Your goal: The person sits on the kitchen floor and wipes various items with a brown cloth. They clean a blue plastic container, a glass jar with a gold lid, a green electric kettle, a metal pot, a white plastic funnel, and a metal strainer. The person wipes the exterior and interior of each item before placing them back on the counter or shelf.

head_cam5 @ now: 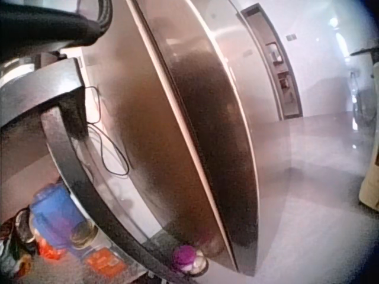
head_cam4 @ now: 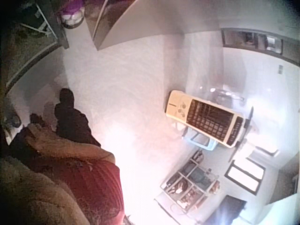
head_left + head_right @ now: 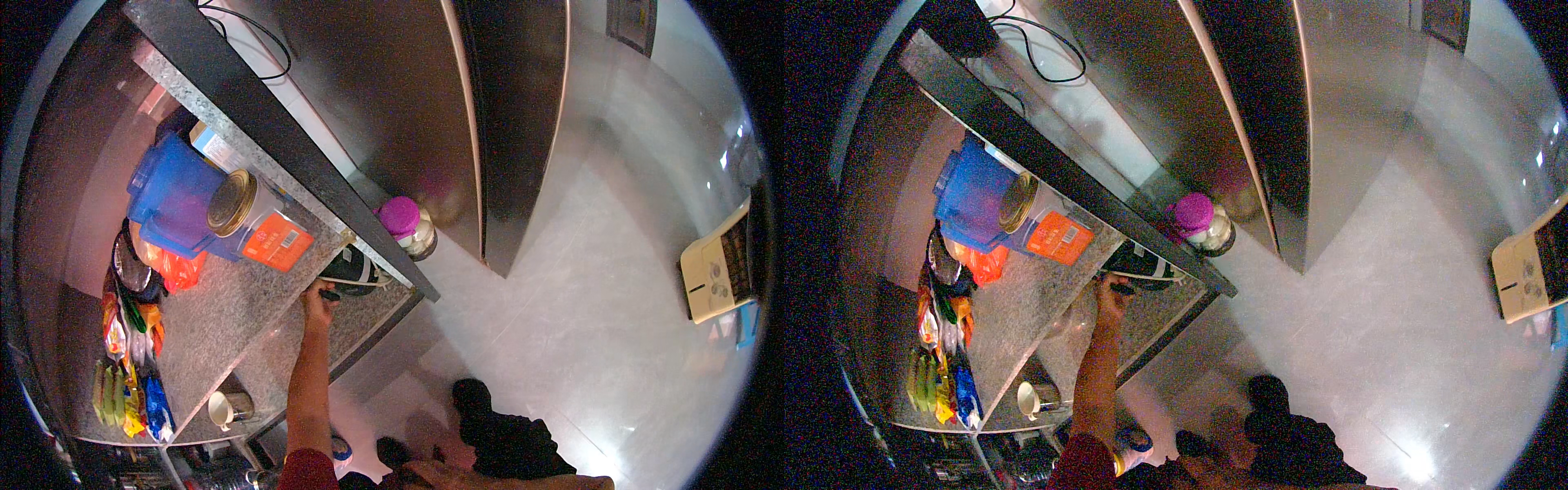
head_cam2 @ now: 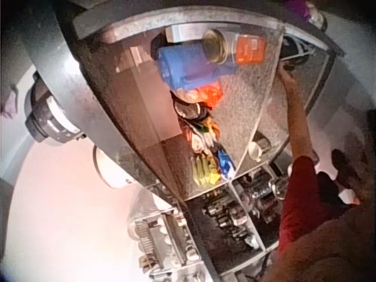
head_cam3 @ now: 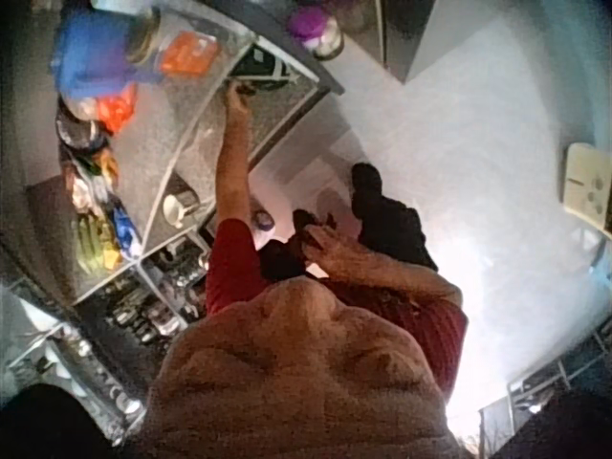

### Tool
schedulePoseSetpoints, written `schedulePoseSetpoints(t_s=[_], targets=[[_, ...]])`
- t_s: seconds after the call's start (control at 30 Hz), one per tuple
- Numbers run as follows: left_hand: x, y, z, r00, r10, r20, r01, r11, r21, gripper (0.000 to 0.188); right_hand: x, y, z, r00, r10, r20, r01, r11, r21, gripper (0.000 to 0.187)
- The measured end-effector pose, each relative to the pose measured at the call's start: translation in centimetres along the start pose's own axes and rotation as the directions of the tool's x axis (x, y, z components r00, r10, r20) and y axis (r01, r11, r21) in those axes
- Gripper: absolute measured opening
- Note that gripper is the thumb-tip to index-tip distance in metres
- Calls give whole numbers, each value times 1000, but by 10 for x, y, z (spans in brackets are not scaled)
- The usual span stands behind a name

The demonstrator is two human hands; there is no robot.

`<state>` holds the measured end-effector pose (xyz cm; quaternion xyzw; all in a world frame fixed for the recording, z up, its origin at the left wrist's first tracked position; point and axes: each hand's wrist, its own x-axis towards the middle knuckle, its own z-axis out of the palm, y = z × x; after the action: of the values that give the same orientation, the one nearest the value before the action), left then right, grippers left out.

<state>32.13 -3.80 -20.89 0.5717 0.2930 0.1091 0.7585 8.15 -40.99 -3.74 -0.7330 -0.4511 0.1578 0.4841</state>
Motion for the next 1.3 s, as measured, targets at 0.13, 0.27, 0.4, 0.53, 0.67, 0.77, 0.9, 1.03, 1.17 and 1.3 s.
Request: schedulePoseSetpoints(t_s=[0.13, 0.27, 0.4, 0.53, 0.67, 0.77, 0.9, 1.03, 1.17, 1.3], targets=[[15, -5, -1, 978, 91, -187, -34, 957, 288, 23, 9, -1, -8, 979, -106, -175, 57, 962, -269, 27], [-12, -7, -9, 905, 423, 50, -420, 868, 264, 47, 6, 19, -7, 990, -133, 51, 142, 953, -268, 23], [-60, -10, -57, 907, 406, 110, -313, 477, 821, 45, 11, -7, -14, 992, 5, 127, 29, 965, -262, 23], [-123, -1, -174, 978, 166, 128, -183, 380, 907, 42, 24, -25, 4, 972, 62, 228, -1, 966, -259, 26], [-197, -1, -248, 962, 214, -169, 66, 417, 906, 41, 33, -39, 17, 946, 109, 307, 2, 940, -340, 28], [-253, 1, -301, 856, 326, -401, 277, 365, 889, 41, 48, -58, 26, 898, 171, 406, 5, 917, -399, 30], [-300, -8, -382, 745, 289, -602, 452, 446, 773, 43, 57, -56, 43, 821, 320, 473, -94, 893, -441, 48], [-306, -30, -451, 705, 264, -658, 471, 519, 713, 38, 72, -56, 52, 782, 384, 490, -138, 874, -466, 59], [-286, -23, -459, 652, -213, -728, 155, 977, -147, 26, 72, -28, 64, 816, 352, 458, -91, 861, -500, 81], [-258, -38, -480, 689, -244, -682, -18, 936, -353, 35, 84, -25, 72, 744, 359, 564, 13, 835, -550, 76]])
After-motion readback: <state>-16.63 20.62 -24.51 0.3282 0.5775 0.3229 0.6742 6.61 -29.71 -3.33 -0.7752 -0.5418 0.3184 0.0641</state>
